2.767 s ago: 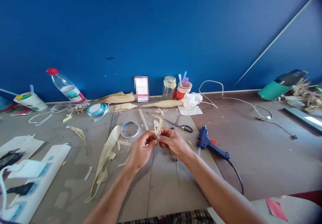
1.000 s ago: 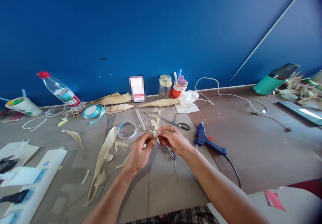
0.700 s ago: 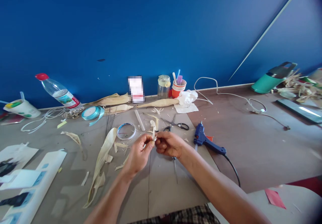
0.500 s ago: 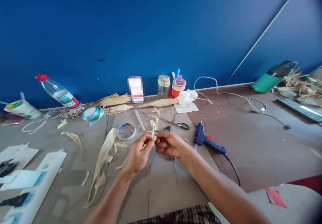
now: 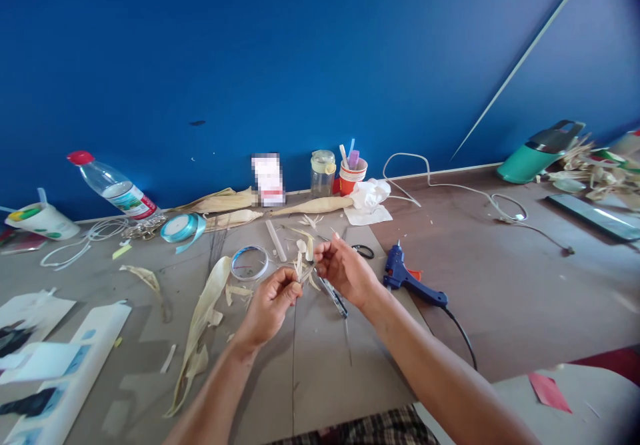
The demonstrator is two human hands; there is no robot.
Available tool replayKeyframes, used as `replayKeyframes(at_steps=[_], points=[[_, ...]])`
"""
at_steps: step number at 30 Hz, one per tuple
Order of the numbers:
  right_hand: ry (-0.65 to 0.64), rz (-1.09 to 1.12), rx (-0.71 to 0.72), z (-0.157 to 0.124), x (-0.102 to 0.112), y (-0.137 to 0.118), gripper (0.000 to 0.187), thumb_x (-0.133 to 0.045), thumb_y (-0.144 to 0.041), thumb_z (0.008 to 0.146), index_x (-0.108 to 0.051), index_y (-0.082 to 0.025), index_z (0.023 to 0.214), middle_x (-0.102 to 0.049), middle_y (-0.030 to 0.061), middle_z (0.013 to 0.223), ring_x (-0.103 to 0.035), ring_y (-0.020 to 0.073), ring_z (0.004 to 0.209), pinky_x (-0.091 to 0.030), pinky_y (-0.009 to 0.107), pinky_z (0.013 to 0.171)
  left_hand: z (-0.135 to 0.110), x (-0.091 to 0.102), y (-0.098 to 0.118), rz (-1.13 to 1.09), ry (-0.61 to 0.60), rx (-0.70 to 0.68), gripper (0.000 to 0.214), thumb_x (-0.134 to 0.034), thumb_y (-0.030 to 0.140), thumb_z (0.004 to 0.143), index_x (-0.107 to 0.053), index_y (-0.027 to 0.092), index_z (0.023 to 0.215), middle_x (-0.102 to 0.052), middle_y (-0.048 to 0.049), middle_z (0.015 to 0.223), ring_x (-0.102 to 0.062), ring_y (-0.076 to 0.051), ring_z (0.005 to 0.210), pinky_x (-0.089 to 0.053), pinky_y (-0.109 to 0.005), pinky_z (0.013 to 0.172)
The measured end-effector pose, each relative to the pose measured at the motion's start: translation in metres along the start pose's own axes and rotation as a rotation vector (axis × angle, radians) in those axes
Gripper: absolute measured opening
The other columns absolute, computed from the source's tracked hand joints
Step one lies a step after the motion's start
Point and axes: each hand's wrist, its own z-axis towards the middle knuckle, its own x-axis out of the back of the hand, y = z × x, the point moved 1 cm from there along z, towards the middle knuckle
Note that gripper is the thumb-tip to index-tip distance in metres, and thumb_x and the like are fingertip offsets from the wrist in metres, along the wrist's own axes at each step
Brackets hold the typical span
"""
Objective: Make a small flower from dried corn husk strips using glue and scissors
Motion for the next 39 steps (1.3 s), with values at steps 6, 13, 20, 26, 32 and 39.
replayKeyframes(at_steps=[6, 13, 20, 26, 32, 39], points=[[-0.141, -0.352, 0.098, -0.011, -0.007, -0.002, 0.031, -0.06, -0.046, 0.076, -0.065, -0.016, 0.071, -0.059, 0.0026, 0.071, -0.051, 0.0135, 0.069, -0.037, 0.026, 0.066, 0.003, -0.004, -0.004, -0.008, -0.114, 0.037, 0.024, -0.054, 0.038, 0.08, -0.05, 0.017, 0.07, -0.045, 0.0029, 0.062, -0.038, -0.01, 0.057, -0.03, -0.023, 0.055], [-0.035, -0.387, 0.005, -0.009, -0.003, 0.0, 0.02, -0.068, -0.033, 0.068, -0.062, -0.015, 0.063, -0.054, -0.0023, 0.056, -0.046, 0.0092, 0.053, -0.032, 0.024, 0.055, 0.003, -0.006, -0.01, 0.068, -0.174, 0.041, 0.022, -0.051, 0.036, 0.083, -0.05, 0.017, 0.072, -0.043, 0.0029, 0.062, -0.037, -0.01, 0.057, -0.03, -0.024, 0.054], [-0.065, -0.262, -0.163, -0.003, -0.003, 0.011, 0.018, -0.071, -0.024, 0.057, -0.057, -0.014, 0.053, -0.056, -0.0024, 0.051, -0.048, 0.0088, 0.05, -0.033, 0.023, 0.053, 0.0, -0.007, -0.003, 0.119, -0.174, 0.029, 0.016, -0.05, 0.029, 0.083, -0.049, 0.018, 0.072, -0.043, 0.0034, 0.062, -0.037, -0.009, 0.057, -0.03, -0.022, 0.055], [-0.083, -0.193, -0.254, 0.003, -0.001, 0.019, 0.02, -0.073, -0.022, 0.051, -0.055, -0.014, 0.053, -0.056, -0.0016, 0.051, -0.05, 0.011, 0.05, -0.037, 0.025, 0.053, -0.002, -0.007, 0.002, 0.073, -0.176, 0.025, 0.017, -0.053, 0.03, 0.081, -0.05, 0.017, 0.07, -0.044, 0.0037, 0.061, -0.036, -0.008, 0.056, -0.03, -0.021, 0.054], [0.104, -0.105, -0.014, 0.005, 0.003, 0.005, 0.028, -0.066, -0.042, 0.066, -0.055, -0.017, 0.06, -0.055, -0.002, 0.06, -0.046, 0.0085, 0.052, -0.036, 0.024, 0.052, 0.001, -0.002, 0.001, -0.013, 0.002, 0.068, 0.016, -0.058, 0.032, 0.076, -0.054, 0.017, 0.075, -0.049, 0.0035, 0.062, -0.039, -0.008, 0.055, -0.031, -0.021, 0.053], [0.079, -0.712, 0.584, -0.022, -0.019, -0.008, 0.021, -0.06, -0.038, 0.076, -0.062, -0.021, 0.087, -0.056, 0.0022, 0.083, -0.05, 0.014, 0.073, -0.04, 0.027, 0.067, 0.01, 0.003, -0.003, 0.035, 0.253, 0.092, 0.013, -0.057, 0.029, 0.073, -0.055, 0.017, 0.07, -0.045, 0.0051, 0.057, -0.037, -0.008, 0.052, -0.03, -0.02, 0.051]])
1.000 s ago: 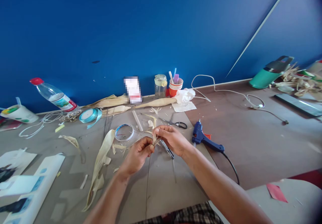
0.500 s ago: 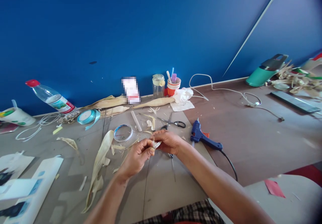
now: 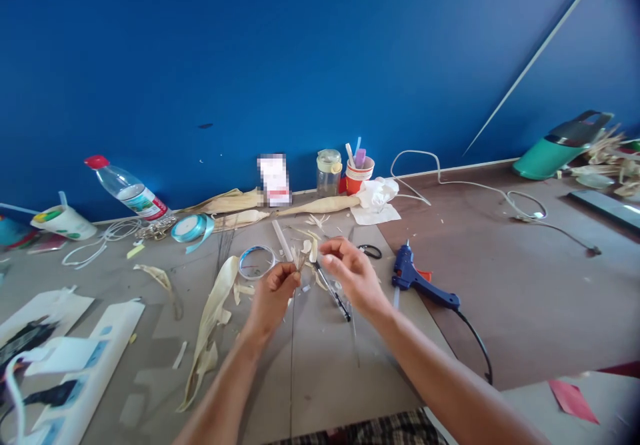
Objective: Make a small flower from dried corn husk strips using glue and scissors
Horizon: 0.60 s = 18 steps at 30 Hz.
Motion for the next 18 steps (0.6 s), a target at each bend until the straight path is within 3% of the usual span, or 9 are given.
replayKeyframes(at_steps=[5, 12, 18], points=[[0.005, -0.383, 0.216, -0.005, -0.008, 0.0, 0.011, -0.06, -0.026, 0.076, -0.064, -0.019, 0.084, -0.055, 0.0066, 0.091, -0.052, 0.0183, 0.086, -0.043, 0.032, 0.077, -0.004, -0.009, -0.002, 0.177, -0.061, -0.065, 0.013, -0.054, 0.028, 0.075, -0.059, 0.016, 0.074, -0.053, 0.0013, 0.066, -0.044, -0.011, 0.061, -0.035, -0.023, 0.058], [0.003, -0.52, 0.329, -0.006, -0.009, 0.004, 0.013, -0.054, -0.016, 0.08, -0.064, -0.02, 0.074, -0.057, 0.005, 0.082, -0.054, 0.0178, 0.082, -0.042, 0.033, 0.076, -0.004, -0.011, -0.004, 0.258, -0.057, -0.088, 0.011, -0.052, 0.024, 0.076, -0.06, 0.016, 0.074, -0.055, 0.0011, 0.066, -0.048, -0.013, 0.064, -0.037, -0.024, 0.062], [-0.057, -0.701, 0.564, -0.018, -0.019, 0.004, 0.013, -0.054, -0.017, 0.082, -0.063, -0.02, 0.074, -0.06, 0.0037, 0.078, -0.049, 0.0159, 0.074, -0.035, 0.033, 0.071, -0.002, -0.008, -0.007, 0.168, -0.047, -0.115, 0.008, -0.053, 0.022, 0.075, -0.057, 0.016, 0.073, -0.055, 0.0002, 0.068, -0.051, -0.015, 0.07, -0.039, -0.025, 0.065]])
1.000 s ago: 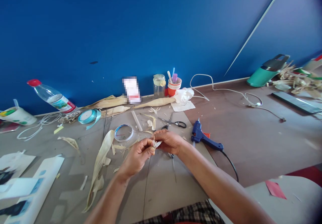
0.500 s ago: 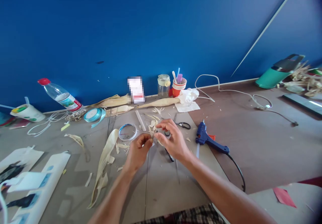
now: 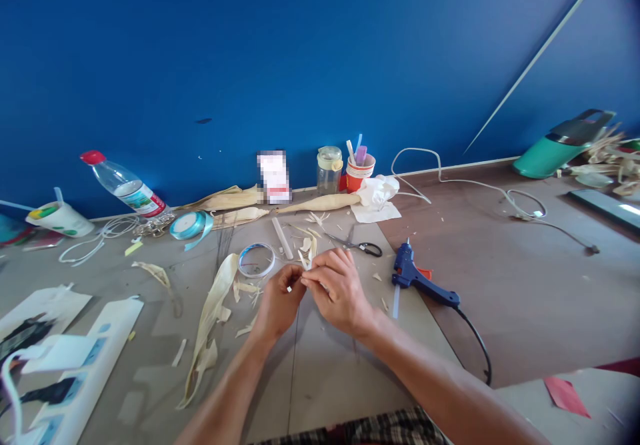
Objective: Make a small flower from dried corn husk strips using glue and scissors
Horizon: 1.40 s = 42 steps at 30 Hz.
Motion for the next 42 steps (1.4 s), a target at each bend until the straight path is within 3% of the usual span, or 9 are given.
replayKeyframes(at_steps=[8, 13, 15, 21, 27, 38, 42], points=[[0.023, -0.084, 0.167, -0.006, -0.002, -0.007, 0.01, -0.054, -0.014, 0.081, -0.061, -0.021, 0.079, -0.063, 0.0021, 0.079, -0.05, 0.0153, 0.078, -0.033, 0.034, 0.073, -0.003, 0.003, 0.006, -0.021, 0.076, 0.024, 0.006, -0.053, 0.02, 0.073, -0.057, 0.016, 0.071, -0.056, 0.001, 0.067, -0.049, -0.013, 0.066, -0.038, -0.023, 0.061], [-0.022, 0.011, 0.291, -0.011, 0.002, -0.017, 0.011, -0.053, -0.016, 0.081, -0.06, -0.023, 0.086, -0.063, 0.0018, 0.08, -0.053, 0.0155, 0.08, -0.035, 0.034, 0.075, -0.001, 0.008, 0.009, -0.066, 0.152, 0.1, 0.011, -0.056, 0.026, 0.073, -0.059, 0.016, 0.075, -0.054, 0.0019, 0.065, -0.047, -0.012, 0.061, -0.037, -0.022, 0.058], [0.014, 0.061, 0.232, -0.012, 0.005, -0.015, 0.009, -0.053, -0.018, 0.081, -0.06, -0.022, 0.084, -0.061, 0.0028, 0.079, -0.052, 0.016, 0.077, -0.036, 0.034, 0.073, -0.001, 0.009, 0.009, -0.143, 0.145, 0.109, 0.011, -0.057, 0.027, 0.074, -0.059, 0.016, 0.075, -0.051, 0.0033, 0.063, -0.043, -0.01, 0.058, -0.035, -0.021, 0.056], [0.169, 0.211, -0.161, -0.005, 0.006, 0.006, 0.014, -0.046, -0.019, 0.085, -0.059, -0.019, 0.08, -0.055, 0.0062, 0.082, -0.053, 0.0184, 0.081, -0.04, 0.034, 0.073, 0.003, 0.012, 0.006, -0.494, 0.082, 0.143, 0.018, -0.065, 0.031, 0.07, -0.057, 0.015, 0.07, -0.051, 0.0032, 0.061, -0.038, -0.007, 0.052, -0.031, -0.02, 0.052], [0.207, 0.331, -0.363, 0.0, 0.0, 0.014, 0.018, -0.045, -0.027, 0.087, -0.057, -0.019, 0.076, -0.054, 0.0044, 0.078, -0.052, 0.0166, 0.076, -0.04, 0.03, 0.07, 0.004, 0.016, 0.004, -0.769, -0.007, 0.217, 0.018, -0.073, 0.027, 0.065, -0.061, 0.015, 0.072, -0.055, 0.0018, 0.062, -0.044, -0.006, 0.056, -0.034, -0.019, 0.053], [0.006, 0.45, -0.529, -0.006, -0.01, 0.013, 0.019, -0.047, -0.031, 0.086, -0.057, -0.019, 0.076, -0.053, 0.0027, 0.075, -0.05, 0.0153, 0.072, -0.038, 0.026, 0.065, 0.002, 0.018, 0.007, -0.814, -0.027, 0.215, 0.016, -0.072, 0.021, 0.065, -0.061, 0.016, 0.074, -0.057, 0.0031, 0.066, -0.046, -0.004, 0.053, -0.043, -0.023, 0.066], [-0.066, 0.496, -0.538, -0.006, -0.011, 0.007, 0.018, -0.049, -0.03, 0.084, -0.057, -0.019, 0.073, -0.052, 0.0022, 0.072, -0.049, 0.0148, 0.069, -0.037, 0.025, 0.063, 0.004, 0.018, 0.006, -0.822, 0.026, 0.206, 0.018, -0.074, 0.017, 0.062, -0.061, 0.017, 0.074, -0.059, 0.0027, 0.069, -0.052, -0.007, 0.061, -0.044, -0.023, 0.067]])
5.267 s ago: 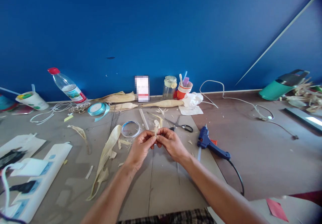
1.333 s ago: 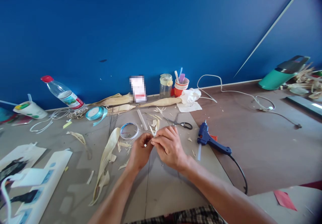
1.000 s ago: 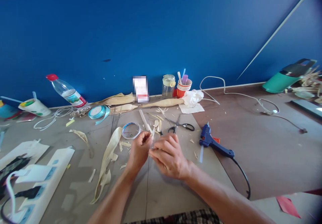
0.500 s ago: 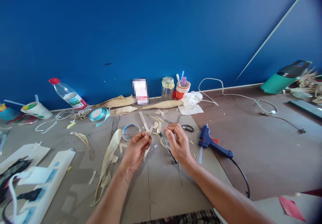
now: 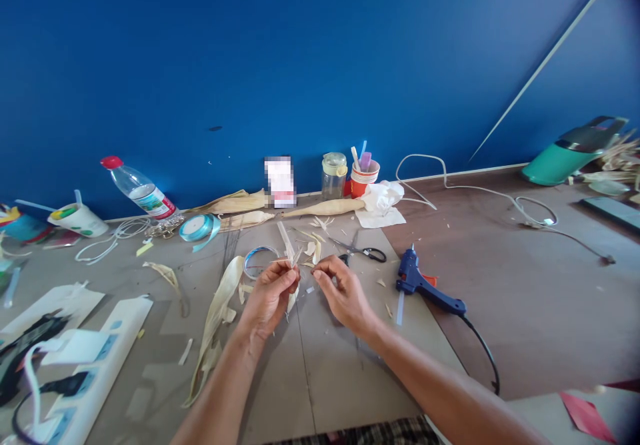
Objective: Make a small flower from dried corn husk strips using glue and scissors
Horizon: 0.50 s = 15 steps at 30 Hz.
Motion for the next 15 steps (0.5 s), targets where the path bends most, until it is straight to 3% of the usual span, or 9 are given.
replayKeyframes(at_steps=[8, 15], points=[[-0.261, -0.021, -0.096, -0.007, -0.009, -0.002, 0.014, -0.052, -0.029, 0.08, -0.059, -0.018, 0.084, -0.057, 0.002, 0.074, -0.05, 0.0131, 0.065, -0.037, 0.024, 0.057, 0.003, 0.003, 0.0, -0.07, -0.01, 0.011, 0.016, -0.074, 0.015, 0.062, -0.061, 0.017, 0.071, -0.058, 0.0027, 0.069, -0.05, -0.006, 0.058, -0.042, -0.02, 0.064], [-0.401, -0.018, -0.123, -0.011, -0.016, -0.001, 0.005, -0.055, -0.021, 0.074, -0.057, -0.019, 0.071, -0.053, -0.0019, 0.064, -0.043, 0.0107, 0.057, -0.033, 0.024, 0.054, 0.001, 0.003, 0.0, -0.129, -0.103, 0.021, 0.013, -0.071, 0.013, 0.067, -0.061, 0.019, 0.072, -0.056, 0.0046, 0.069, -0.044, -0.004, 0.053, -0.043, -0.028, 0.079]])
